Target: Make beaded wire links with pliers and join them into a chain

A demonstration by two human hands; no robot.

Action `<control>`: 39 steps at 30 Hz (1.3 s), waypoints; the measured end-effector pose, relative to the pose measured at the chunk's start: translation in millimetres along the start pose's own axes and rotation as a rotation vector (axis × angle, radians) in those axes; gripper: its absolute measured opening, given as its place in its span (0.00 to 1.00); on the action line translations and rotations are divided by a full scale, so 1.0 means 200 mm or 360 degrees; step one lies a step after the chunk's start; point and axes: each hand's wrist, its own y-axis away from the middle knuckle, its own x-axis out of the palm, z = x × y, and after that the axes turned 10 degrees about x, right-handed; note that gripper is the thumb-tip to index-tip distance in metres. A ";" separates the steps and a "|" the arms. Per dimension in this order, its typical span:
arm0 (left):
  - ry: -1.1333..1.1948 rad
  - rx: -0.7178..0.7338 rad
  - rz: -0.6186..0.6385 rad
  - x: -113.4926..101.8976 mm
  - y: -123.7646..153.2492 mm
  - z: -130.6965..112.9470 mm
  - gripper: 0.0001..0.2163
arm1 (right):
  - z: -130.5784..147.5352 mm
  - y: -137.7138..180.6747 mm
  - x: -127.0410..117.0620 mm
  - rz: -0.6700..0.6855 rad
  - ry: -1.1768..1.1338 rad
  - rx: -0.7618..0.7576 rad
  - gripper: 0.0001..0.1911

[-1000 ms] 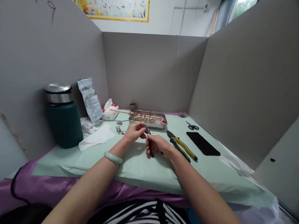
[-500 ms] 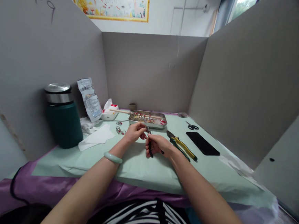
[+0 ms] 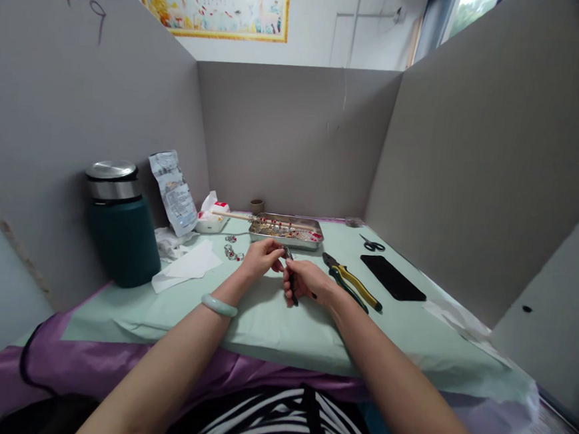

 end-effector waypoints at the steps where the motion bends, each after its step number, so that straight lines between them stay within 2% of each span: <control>1: -0.0009 0.0001 0.0002 0.00 0.00 0.00 0.06 | 0.00 0.00 0.00 0.0005 -0.0001 -0.0003 0.17; 12: -0.0022 -0.0023 -0.0029 0.00 -0.01 0.00 0.08 | 0.01 0.01 -0.02 -0.0048 0.0074 0.0002 0.19; 19: 0.0013 -0.0078 -0.0153 -0.02 -0.03 -0.02 0.09 | 0.02 0.02 -0.01 -0.0476 0.0399 -0.0246 0.20; 24: -0.0110 -0.0054 -0.0343 -0.04 -0.03 0.01 0.08 | 0.04 0.08 0.00 -0.0225 0.0168 -0.0050 0.20; 25: -0.0092 -0.0067 -0.0369 -0.05 -0.04 0.01 0.08 | 0.05 0.08 0.00 -0.0270 0.0198 -0.0066 0.20; 27: 0.0020 -0.0113 -0.0346 -0.06 -0.04 0.02 0.09 | 0.04 0.06 -0.01 -0.0547 0.0418 -0.0160 0.20; 30: 0.0220 -0.0191 -0.0275 -0.08 -0.03 0.03 0.12 | 0.02 0.02 -0.02 -0.1085 0.1117 -0.0382 0.19; 32: 0.0303 -0.0221 -0.0261 -0.08 -0.03 0.03 0.14 | -0.01 0.00 -0.02 -0.1331 0.1592 -0.0453 0.18; 34: 0.0348 -0.0227 -0.0238 -0.08 -0.03 0.03 0.14 | -0.04 -0.01 -0.02 -0.1424 0.1911 -0.0439 0.15; 36: 0.0360 -0.0226 -0.0207 -0.07 -0.03 0.02 0.14 | -0.05 0.00 -0.03 -0.1442 0.2078 -0.0427 0.13; 39: 0.0348 -0.0249 -0.0142 -0.06 -0.02 0.01 0.14 | -0.04 0.00 -0.02 -0.1514 0.1976 -0.0541 0.12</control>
